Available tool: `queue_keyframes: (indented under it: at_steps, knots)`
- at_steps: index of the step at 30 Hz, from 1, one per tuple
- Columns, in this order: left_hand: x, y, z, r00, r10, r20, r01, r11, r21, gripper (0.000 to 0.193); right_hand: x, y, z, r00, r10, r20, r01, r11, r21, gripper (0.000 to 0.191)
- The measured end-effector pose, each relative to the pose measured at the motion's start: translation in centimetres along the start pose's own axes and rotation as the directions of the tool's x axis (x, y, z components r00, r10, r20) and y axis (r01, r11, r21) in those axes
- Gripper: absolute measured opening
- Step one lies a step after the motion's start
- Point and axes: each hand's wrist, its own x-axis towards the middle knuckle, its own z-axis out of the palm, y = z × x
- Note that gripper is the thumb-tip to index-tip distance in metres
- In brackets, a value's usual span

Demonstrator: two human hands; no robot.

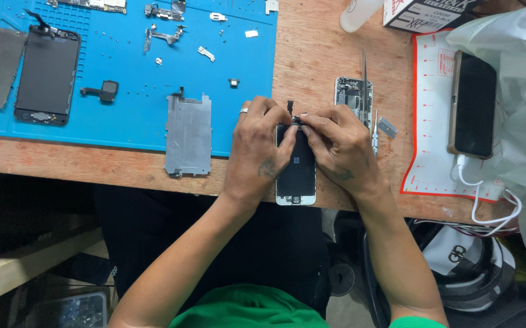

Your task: The person reassembles a disassembled smartphone on a workbench. They connect internal ribbon cables, place a metal shielding plate over the battery, and use a screwdriver to secure components.

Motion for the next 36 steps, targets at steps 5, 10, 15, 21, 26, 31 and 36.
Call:
queue_keyframes:
  at_steps: [5, 10, 15, 21, 26, 31, 36]
  knots:
    - [-0.1, 0.3, -0.3, 1.0, -0.026, 0.014, 0.027, 0.999, -0.019, 0.009, 0.0, 0.1, 0.1, 1.0, 0.01, -0.003, -0.01, 1.0, 0.006, 0.018]
    - [-0.3, 0.4, -0.4, 0.999, -0.024, 0.048, 0.024, 1.0, 0.007, 0.009, -0.1, 0.1, 0.3, 0.999, -0.006, -0.05, 0.008, 0.999, 0.041, 0.015]
    - [-0.3, 0.1, -0.6, 0.999, 0.009, 0.045, -0.009, 1.0, -0.005, 0.009, 0.6, 0.0, 0.6, 0.997, -0.045, -0.069, 0.042, 0.998, -0.042, 0.013]
    - [-0.3, 0.0, -0.6, 0.999, -0.005, 0.046, 0.006, 1.0, -0.029, 0.01, 2.4, 0.4, -0.4, 0.961, 0.244, 0.133, -0.268, 0.94, 0.21, 0.018]
    - [-0.5, -0.2, -0.7, 1.0, 0.007, 0.028, -0.005, 0.999, -0.051, 0.009, 4.2, 1.0, -1.1, 0.876, 0.353, 0.33, -0.408, 0.905, 0.117, 0.025]
    - [-0.5, -0.1, -0.8, 0.999, -0.025, 0.047, 0.028, 0.997, -0.065, 0.008, 4.9, 1.7, -1.7, 0.848, 0.351, 0.398, -0.435, 0.889, 0.143, 0.023]
    - [-0.5, -0.3, -0.7, 0.999, 0.0, 0.038, 0.002, 0.999, -0.052, 0.009, 3.6, 2.0, -1.9, 0.896, 0.297, 0.332, -0.358, 0.923, 0.141, 0.019]
